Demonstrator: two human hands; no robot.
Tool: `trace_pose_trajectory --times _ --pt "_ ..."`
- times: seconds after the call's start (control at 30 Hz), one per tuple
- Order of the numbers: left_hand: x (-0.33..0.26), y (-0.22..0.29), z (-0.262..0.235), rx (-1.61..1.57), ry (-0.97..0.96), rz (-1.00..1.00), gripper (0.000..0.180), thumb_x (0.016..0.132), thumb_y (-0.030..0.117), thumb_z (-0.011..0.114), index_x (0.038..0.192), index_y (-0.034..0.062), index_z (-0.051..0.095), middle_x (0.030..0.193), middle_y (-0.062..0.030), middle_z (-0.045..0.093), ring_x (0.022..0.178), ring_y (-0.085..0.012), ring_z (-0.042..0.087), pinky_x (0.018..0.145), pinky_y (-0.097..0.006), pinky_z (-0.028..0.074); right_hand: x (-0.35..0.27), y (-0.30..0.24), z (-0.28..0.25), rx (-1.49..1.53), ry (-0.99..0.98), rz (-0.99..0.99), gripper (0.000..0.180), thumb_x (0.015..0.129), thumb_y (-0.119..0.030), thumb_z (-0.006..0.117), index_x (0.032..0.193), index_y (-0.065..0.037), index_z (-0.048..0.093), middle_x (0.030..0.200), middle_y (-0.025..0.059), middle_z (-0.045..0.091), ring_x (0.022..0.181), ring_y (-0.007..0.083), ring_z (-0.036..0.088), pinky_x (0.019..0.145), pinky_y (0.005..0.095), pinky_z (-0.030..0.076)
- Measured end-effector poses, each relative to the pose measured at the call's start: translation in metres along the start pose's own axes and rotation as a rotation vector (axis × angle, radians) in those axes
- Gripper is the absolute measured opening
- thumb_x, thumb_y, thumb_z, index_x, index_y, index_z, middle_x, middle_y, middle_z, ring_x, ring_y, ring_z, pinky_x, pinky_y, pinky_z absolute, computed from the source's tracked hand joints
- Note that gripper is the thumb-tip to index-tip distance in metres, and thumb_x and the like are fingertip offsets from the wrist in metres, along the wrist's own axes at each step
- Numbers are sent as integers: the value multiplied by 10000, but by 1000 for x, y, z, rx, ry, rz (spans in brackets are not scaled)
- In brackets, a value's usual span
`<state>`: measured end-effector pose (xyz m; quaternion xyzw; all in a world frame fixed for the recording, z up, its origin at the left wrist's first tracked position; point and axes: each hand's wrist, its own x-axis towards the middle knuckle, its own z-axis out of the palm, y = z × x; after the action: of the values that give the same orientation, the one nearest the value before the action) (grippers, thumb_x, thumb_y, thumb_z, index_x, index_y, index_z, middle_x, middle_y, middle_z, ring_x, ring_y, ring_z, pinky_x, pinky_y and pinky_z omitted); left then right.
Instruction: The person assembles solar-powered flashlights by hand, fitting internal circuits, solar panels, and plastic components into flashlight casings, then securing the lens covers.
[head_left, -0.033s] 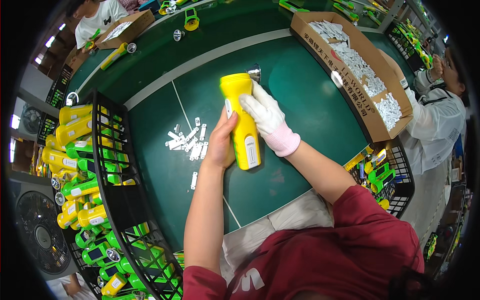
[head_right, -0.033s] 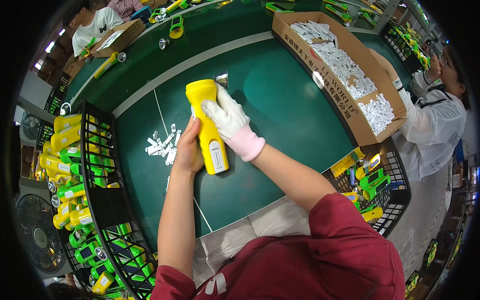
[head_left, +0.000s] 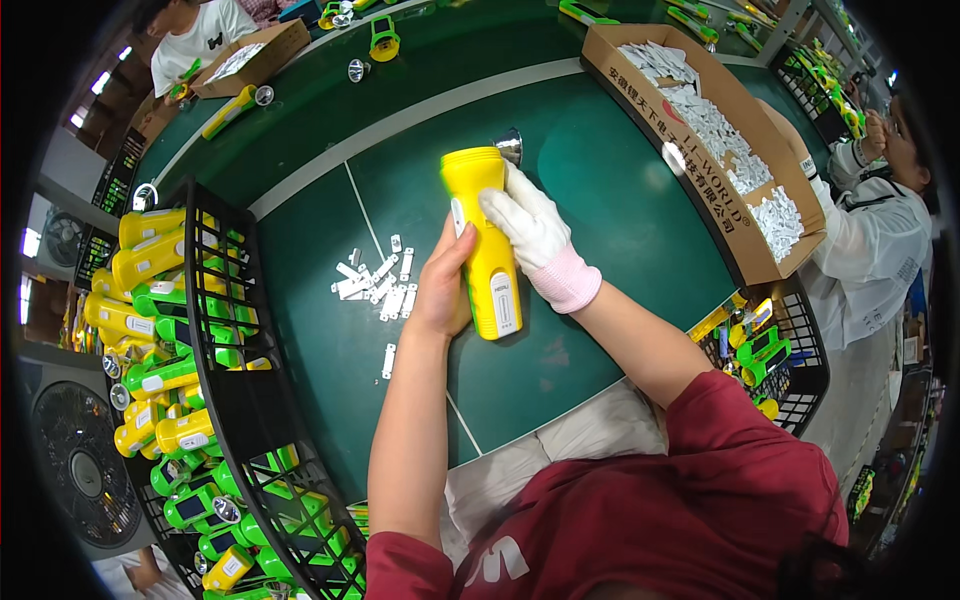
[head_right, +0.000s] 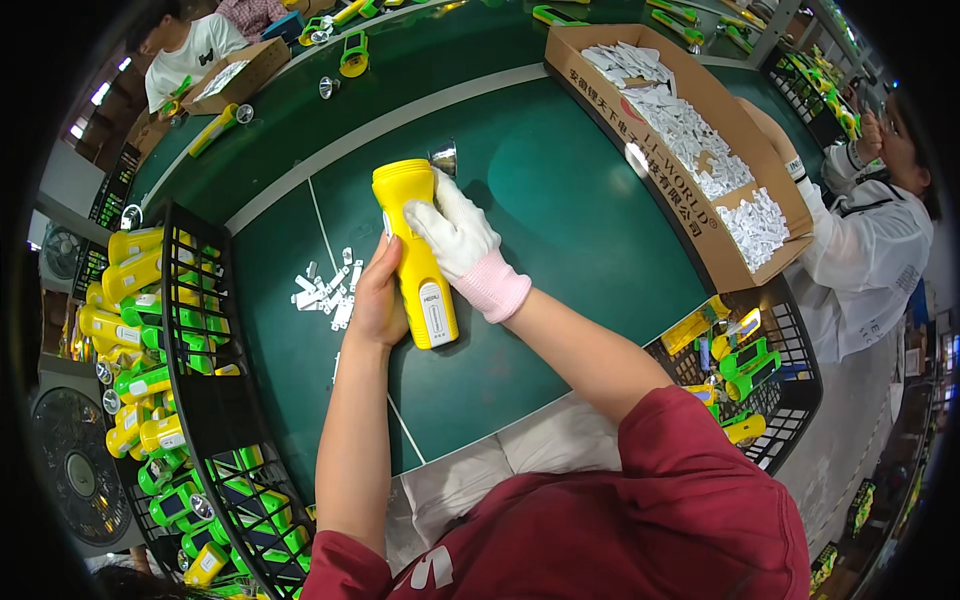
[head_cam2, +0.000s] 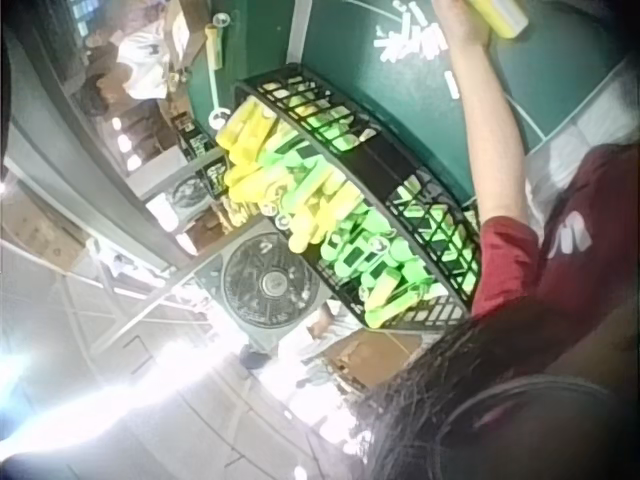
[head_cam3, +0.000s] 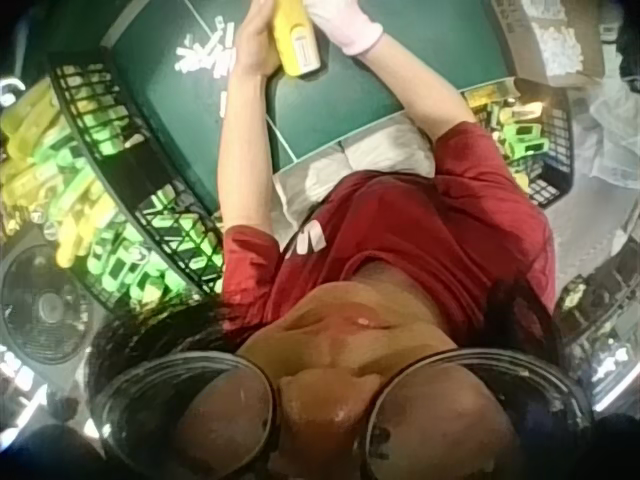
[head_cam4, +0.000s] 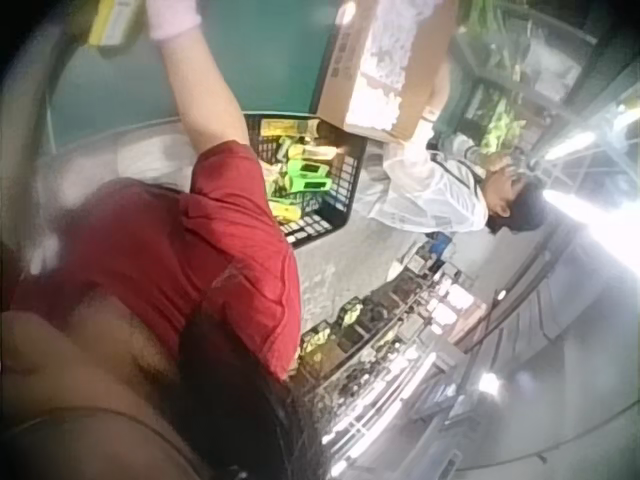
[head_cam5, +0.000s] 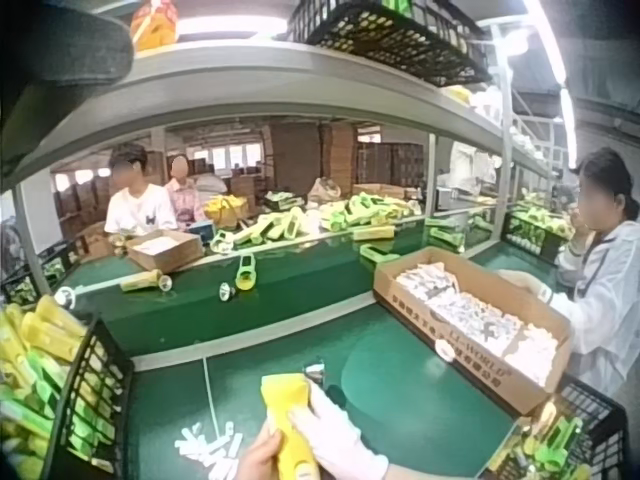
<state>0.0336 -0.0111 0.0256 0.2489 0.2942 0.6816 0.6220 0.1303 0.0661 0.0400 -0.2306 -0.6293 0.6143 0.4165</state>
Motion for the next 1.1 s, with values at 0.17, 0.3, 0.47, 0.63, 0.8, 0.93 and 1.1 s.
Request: trace_pose_trajectory --times 0.17,0.3,0.47,0.63,0.8,0.93,1.1 --pt "1 1 -1 -10 -6 -1 498 931 250 410 1378 103 245 1198 -81 479 974 -199 537 848 -333 441 3 2 -2 -41 -19 3 419 889 -271 479 1228 -28 438 1049 141 589 955 224 578 831 311 445" --pt "2 2 0 39 6 66 515 891 244 480 1338 73 288 1165 -101 501 963 -208 552 851 -334 439 4 -14 -5 -222 -25 -8 430 857 -285 535 1189 -15 482 1055 144 595 922 205 604 816 308 457" --pt "3 14 1 208 77 293 551 779 157 646 1236 12 374 1080 -149 556 946 -225 580 861 -333 439 1 -36 -30 -232 -11 110 329 780 -220 605 1027 -3 591 904 103 624 830 135 601 758 260 460" --pt "-3 23 8 1114 202 775 521 589 44 746 1086 35 591 982 -90 580 911 -225 566 833 -318 438 -12 -86 -51 -332 222 -69 158 794 -99 560 916 -5 594 797 33 569 713 60 519 646 211 422" --pt "-8 18 14 1564 -17 820 553 577 -5 722 1107 95 600 1038 -64 581 938 -250 546 870 -363 396 -32 -113 -55 -1100 57 -586 346 681 -170 665 999 -61 583 1003 132 549 886 291 551 767 354 447" --pt "-8 10 22 1637 -93 786 539 580 -10 695 1093 108 580 1073 -32 578 1027 -233 523 924 -393 367 -42 -92 -64 -1344 -297 -354 497 694 -364 670 1077 -78 532 982 123 559 887 304 541 782 368 431" --pt "-7 4 20 1745 -71 822 522 614 -7 673 1106 130 566 1124 0 563 1093 -226 484 955 -411 338 -47 -81 -59 -1434 -403 -140 540 682 -466 650 1018 -65 521 868 137 579 799 307 579 742 366 461"
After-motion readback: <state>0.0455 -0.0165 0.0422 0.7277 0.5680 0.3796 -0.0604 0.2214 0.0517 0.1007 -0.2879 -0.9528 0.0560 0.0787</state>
